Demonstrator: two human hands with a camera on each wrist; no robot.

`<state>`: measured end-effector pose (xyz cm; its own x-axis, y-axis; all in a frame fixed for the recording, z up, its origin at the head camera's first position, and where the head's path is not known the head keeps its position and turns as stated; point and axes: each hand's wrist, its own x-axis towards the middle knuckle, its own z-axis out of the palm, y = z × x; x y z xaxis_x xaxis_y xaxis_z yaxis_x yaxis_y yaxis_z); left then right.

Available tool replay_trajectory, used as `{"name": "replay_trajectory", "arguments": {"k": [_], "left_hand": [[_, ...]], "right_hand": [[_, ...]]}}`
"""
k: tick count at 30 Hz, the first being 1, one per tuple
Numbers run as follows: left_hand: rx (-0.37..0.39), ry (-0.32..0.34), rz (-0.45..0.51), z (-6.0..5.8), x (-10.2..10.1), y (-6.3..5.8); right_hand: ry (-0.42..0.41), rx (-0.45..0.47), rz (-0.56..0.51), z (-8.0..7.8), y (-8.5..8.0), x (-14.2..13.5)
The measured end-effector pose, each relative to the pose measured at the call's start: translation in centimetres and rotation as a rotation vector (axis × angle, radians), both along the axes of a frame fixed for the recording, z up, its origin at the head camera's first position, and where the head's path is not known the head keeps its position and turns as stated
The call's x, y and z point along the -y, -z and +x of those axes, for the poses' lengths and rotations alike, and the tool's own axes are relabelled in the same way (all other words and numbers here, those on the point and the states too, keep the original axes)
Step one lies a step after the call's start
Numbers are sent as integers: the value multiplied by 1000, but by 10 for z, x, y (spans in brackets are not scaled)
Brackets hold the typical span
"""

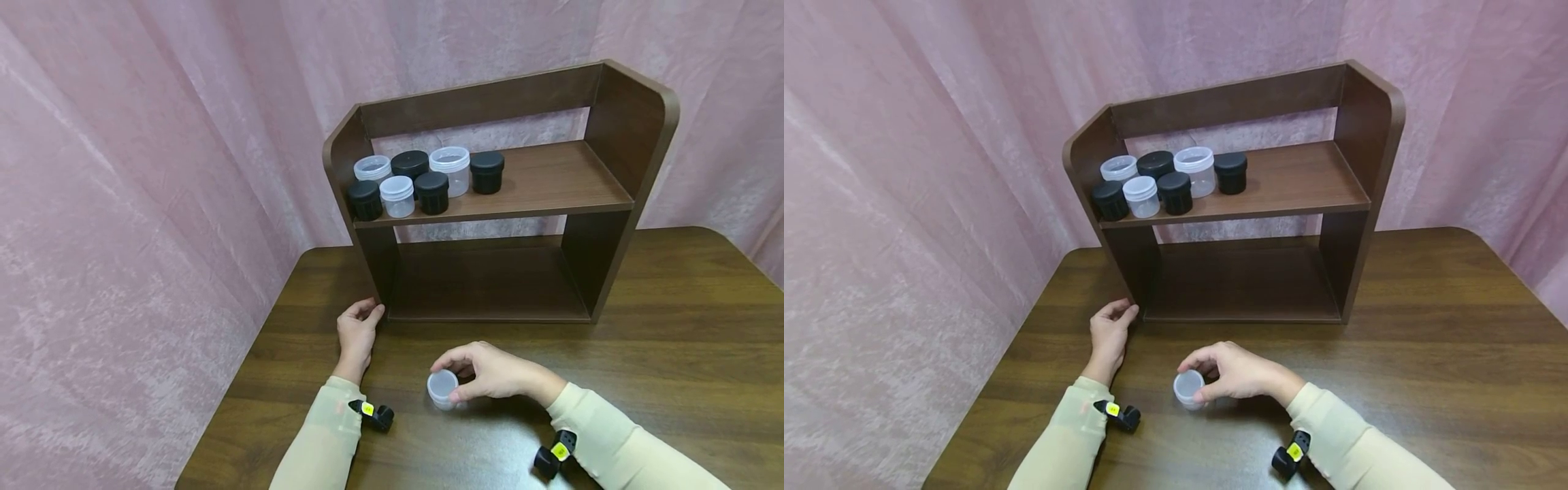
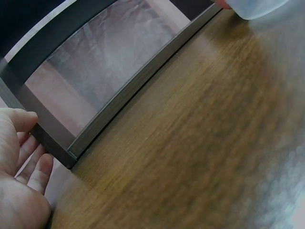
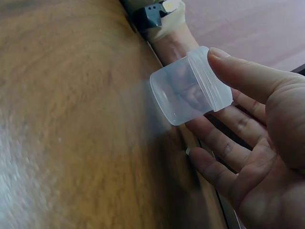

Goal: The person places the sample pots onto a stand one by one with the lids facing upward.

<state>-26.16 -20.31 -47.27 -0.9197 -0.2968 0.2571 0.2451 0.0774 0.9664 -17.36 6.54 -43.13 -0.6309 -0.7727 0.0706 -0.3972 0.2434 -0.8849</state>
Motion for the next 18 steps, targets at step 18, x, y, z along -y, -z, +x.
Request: {"name": "replay_trajectory", "arguments": {"k": [18], "left_hand": [[-9, -5, 1, 0, -1, -1]], "right_hand": [[67, -2, -24, -9, 3, -11]]}}
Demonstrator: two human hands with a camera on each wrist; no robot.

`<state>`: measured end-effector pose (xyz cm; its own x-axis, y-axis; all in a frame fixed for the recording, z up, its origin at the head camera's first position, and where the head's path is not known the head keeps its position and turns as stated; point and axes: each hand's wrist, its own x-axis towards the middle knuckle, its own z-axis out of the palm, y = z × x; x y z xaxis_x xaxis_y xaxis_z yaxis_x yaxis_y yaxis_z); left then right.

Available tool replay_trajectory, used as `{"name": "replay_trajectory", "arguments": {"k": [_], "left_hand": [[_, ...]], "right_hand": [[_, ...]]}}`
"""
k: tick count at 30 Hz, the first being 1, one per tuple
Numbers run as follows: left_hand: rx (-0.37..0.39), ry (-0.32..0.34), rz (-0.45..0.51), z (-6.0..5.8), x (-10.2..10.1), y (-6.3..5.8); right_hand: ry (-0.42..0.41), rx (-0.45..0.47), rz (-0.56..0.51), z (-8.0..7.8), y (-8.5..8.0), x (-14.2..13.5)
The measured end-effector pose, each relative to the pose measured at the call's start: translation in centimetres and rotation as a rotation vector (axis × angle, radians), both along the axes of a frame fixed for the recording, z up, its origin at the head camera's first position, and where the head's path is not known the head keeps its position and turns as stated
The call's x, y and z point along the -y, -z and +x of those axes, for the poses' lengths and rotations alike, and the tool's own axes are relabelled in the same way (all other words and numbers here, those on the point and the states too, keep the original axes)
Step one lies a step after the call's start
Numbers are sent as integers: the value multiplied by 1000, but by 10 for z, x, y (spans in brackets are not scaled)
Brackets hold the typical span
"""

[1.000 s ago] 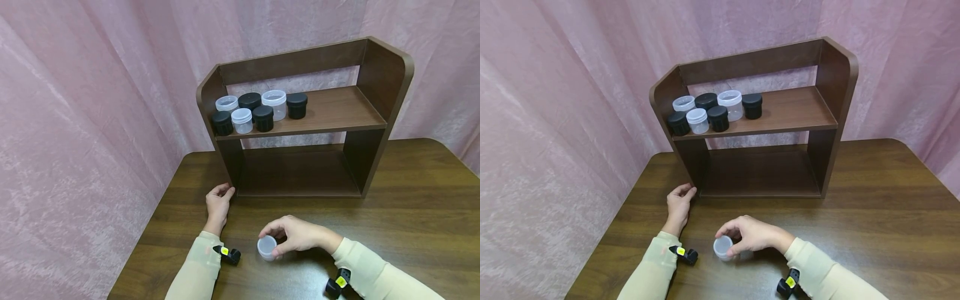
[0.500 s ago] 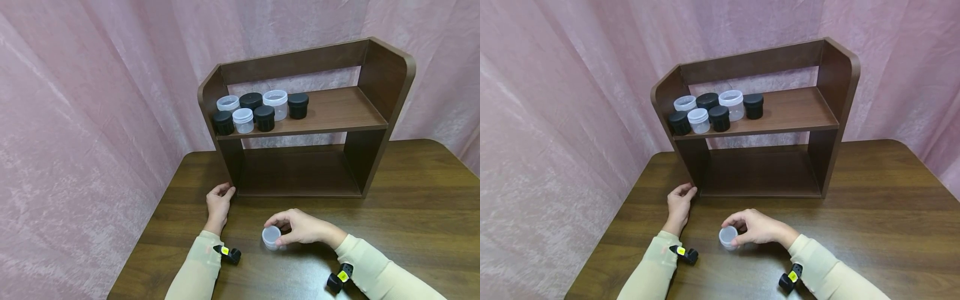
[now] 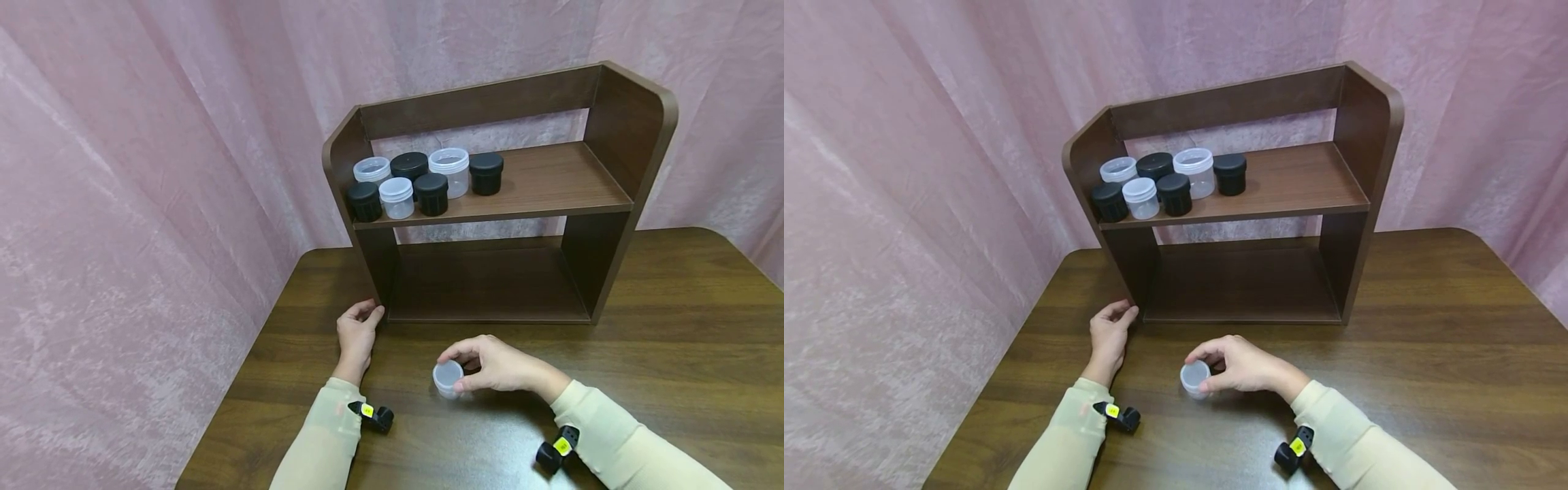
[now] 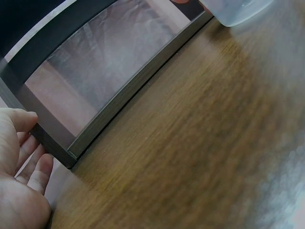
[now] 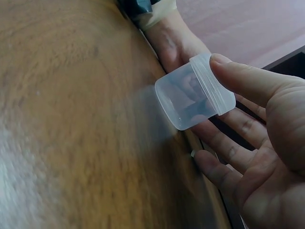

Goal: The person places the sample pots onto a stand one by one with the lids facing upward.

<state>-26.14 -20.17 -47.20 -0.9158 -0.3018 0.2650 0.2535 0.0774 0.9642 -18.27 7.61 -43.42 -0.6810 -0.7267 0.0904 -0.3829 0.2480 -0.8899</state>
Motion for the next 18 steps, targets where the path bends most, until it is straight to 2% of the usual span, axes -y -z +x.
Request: {"name": "replay_trajectory", "arguments": {"k": [10, 18], "left_hand": [[7, -8, 4, 0, 0, 0], [11, -5, 5, 0, 0, 1]], "right_hand": [[43, -27, -18, -5, 1, -5], [163, -57, -31, -9, 1, -8]]}}
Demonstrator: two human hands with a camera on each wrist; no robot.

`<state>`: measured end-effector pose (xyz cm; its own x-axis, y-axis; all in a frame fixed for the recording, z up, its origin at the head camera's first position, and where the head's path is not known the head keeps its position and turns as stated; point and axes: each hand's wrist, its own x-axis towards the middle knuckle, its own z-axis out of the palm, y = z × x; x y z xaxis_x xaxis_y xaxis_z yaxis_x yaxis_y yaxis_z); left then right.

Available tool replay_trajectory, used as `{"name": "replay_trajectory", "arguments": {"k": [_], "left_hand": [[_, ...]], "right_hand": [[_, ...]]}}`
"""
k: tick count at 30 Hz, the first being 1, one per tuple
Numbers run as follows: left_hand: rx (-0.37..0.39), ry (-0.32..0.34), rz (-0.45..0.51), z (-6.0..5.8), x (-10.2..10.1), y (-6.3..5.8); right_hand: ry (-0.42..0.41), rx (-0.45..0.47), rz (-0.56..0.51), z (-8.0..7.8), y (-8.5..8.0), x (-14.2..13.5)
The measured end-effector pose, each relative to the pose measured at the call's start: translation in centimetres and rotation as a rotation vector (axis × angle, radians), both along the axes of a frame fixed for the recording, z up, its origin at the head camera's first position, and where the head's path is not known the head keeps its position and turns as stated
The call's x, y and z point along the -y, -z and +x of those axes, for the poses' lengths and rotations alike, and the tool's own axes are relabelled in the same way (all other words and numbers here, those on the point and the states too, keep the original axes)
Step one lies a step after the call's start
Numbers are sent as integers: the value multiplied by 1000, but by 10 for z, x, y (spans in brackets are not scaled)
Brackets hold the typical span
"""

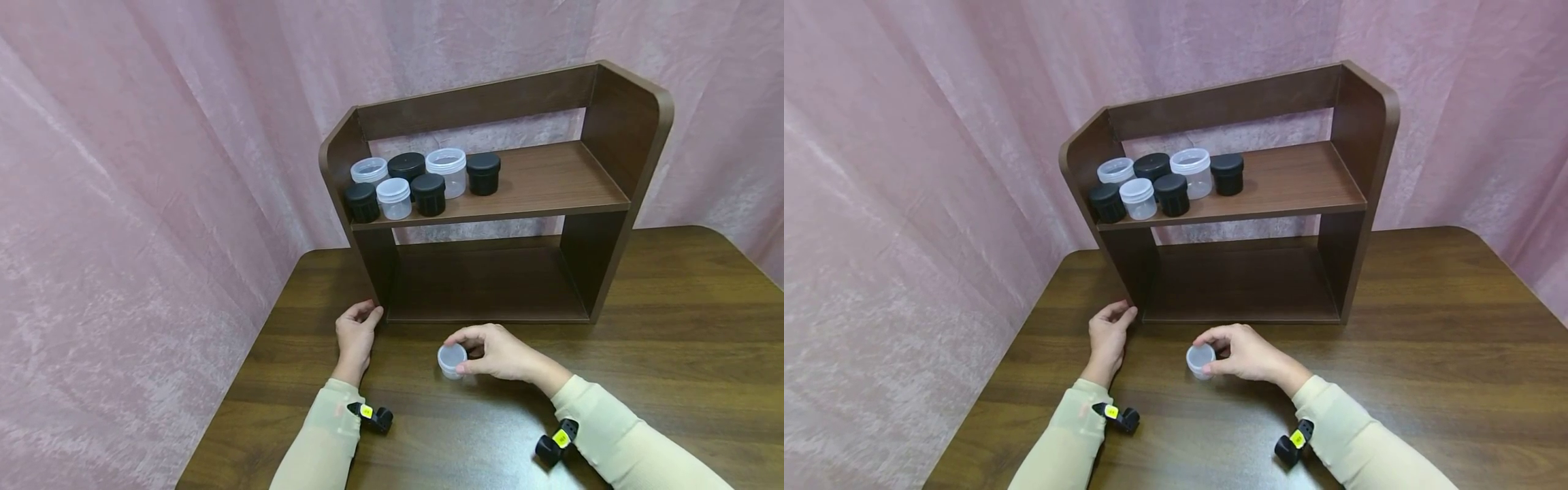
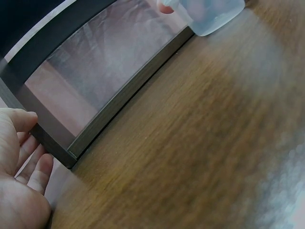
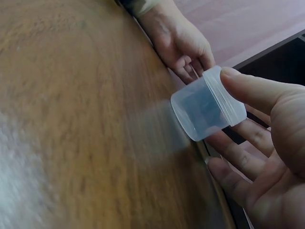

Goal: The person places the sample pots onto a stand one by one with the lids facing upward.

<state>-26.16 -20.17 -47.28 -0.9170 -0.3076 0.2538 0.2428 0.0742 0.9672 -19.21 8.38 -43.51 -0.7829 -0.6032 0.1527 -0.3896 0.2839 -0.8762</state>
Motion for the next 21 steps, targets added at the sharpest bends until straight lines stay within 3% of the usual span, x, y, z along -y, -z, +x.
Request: {"name": "replay_trajectory", "arguments": {"k": [8, 21], "left_hand": [[12, 10, -6, 3, -1, 1], [2, 4, -5, 2, -1, -1]], "right_hand": [[107, 33, -24, -5, 3, -6], [263, -39, 15, -9, 2, -12]]}}
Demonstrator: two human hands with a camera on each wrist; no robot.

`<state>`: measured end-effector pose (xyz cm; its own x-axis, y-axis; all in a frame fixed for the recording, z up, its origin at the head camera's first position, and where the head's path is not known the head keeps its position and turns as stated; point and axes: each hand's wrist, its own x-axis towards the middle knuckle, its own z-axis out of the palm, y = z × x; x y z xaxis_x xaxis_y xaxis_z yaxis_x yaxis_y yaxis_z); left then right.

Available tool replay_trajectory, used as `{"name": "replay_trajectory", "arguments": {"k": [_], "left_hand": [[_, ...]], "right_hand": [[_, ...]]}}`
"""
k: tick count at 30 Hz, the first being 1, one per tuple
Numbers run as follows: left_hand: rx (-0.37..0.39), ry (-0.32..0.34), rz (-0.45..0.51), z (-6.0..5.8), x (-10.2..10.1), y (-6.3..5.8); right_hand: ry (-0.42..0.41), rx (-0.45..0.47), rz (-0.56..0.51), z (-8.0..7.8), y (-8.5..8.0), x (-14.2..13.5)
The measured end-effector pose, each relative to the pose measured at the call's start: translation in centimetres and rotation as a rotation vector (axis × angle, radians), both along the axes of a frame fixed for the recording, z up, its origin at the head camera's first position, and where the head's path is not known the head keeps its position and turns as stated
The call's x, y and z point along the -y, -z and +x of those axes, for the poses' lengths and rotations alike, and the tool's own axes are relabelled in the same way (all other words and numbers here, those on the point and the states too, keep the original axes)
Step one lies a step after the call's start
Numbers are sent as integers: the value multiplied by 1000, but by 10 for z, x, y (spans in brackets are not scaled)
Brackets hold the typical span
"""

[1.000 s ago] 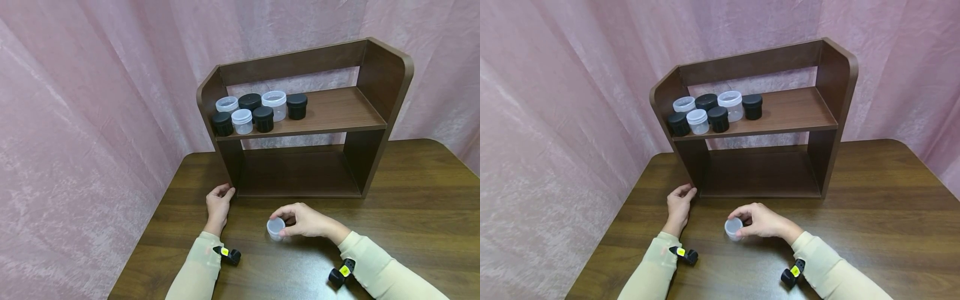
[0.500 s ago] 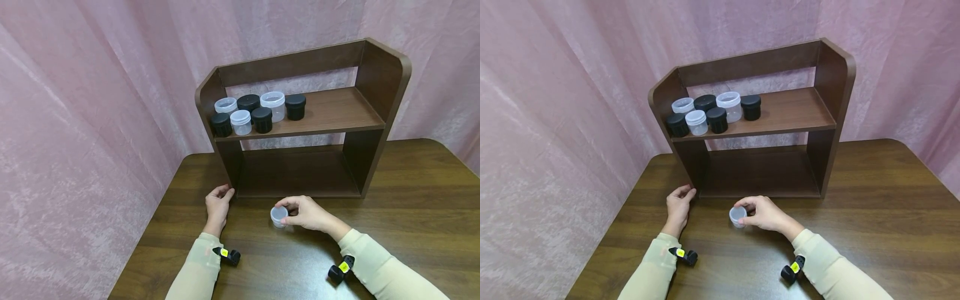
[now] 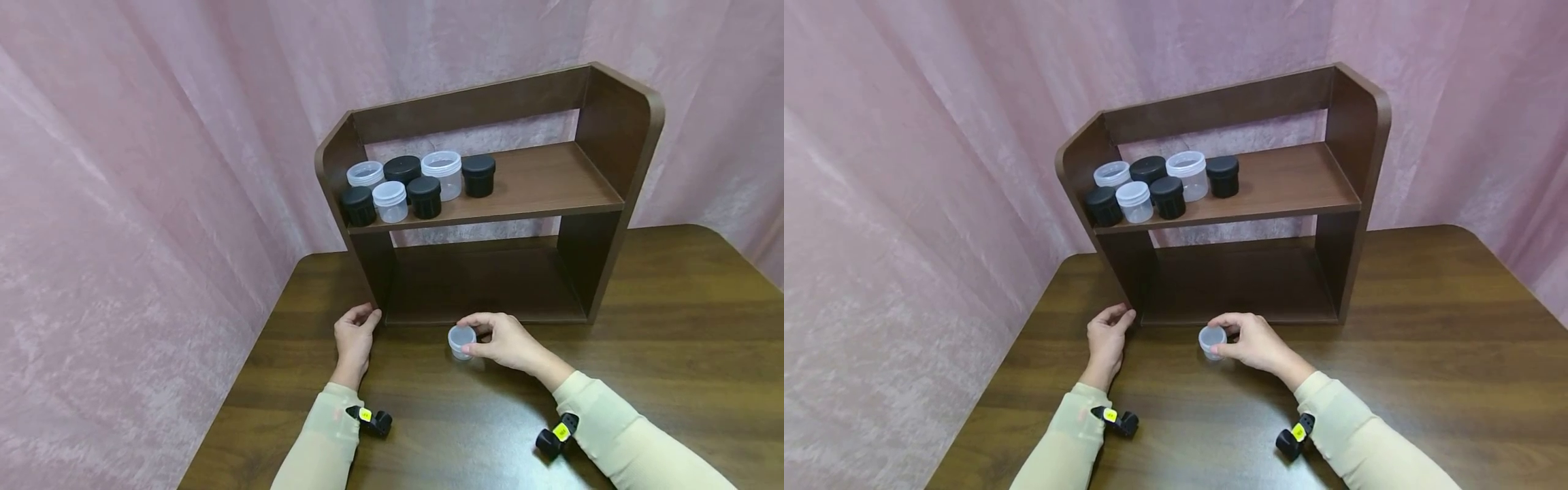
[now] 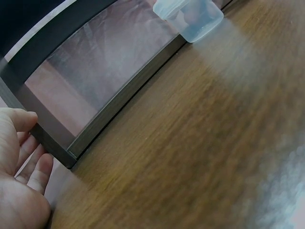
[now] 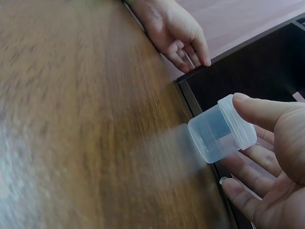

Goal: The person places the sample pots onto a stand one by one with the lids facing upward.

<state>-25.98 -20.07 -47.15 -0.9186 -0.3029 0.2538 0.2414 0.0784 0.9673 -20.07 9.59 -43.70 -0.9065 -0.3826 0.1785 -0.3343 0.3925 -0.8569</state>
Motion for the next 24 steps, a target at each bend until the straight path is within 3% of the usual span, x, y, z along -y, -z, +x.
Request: {"name": "replay_trajectory", "arguments": {"k": [13, 24], "left_hand": [[2, 4, 2, -1, 1, 0], [-3, 0, 0, -1, 1, 1]], "right_hand": [[-84, -1, -35, -6, 3, -6], [-93, 33, -65, -5, 6, -5]]}}
